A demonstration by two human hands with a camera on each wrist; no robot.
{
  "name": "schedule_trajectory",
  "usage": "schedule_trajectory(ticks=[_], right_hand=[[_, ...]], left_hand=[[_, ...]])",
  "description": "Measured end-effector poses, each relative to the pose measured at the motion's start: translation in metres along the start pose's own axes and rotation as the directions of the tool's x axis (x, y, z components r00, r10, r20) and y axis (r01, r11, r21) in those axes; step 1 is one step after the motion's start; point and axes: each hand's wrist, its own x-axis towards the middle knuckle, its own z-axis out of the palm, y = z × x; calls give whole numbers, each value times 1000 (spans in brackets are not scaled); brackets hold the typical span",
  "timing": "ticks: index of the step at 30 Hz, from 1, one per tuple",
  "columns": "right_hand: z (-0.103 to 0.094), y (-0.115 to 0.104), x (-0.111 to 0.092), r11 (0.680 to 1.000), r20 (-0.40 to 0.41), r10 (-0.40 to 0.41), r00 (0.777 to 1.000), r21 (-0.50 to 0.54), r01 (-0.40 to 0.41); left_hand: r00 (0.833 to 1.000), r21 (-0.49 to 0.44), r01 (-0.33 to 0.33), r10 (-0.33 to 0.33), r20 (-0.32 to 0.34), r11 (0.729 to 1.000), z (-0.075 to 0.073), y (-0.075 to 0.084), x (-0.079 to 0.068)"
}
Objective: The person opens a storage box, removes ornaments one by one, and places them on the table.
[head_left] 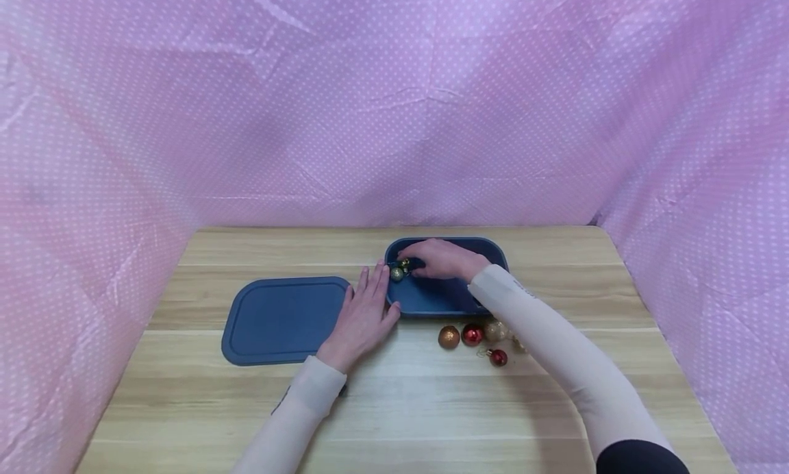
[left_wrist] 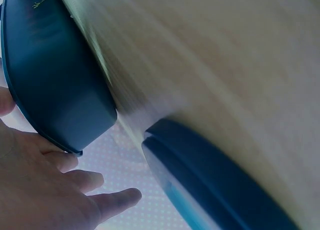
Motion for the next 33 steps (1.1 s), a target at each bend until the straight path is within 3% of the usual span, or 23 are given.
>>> schedule_trajectory(ticks=[16, 24, 33], right_hand=[[4, 2, -4, 999, -40, -3, 999, -46, 1], [10, 4, -4, 999, -82, -19, 996, -44, 15], [12, 5, -4, 1000, -74, 3, 997, 3, -2]], left_hand=[[1000, 11, 2, -2, 2, 1000, -1, 2, -1], [1000, 13, -1, 1, 0, 1000, -1, 3, -2], [1000, 13, -3, 3, -2, 1000, -2, 3, -1]])
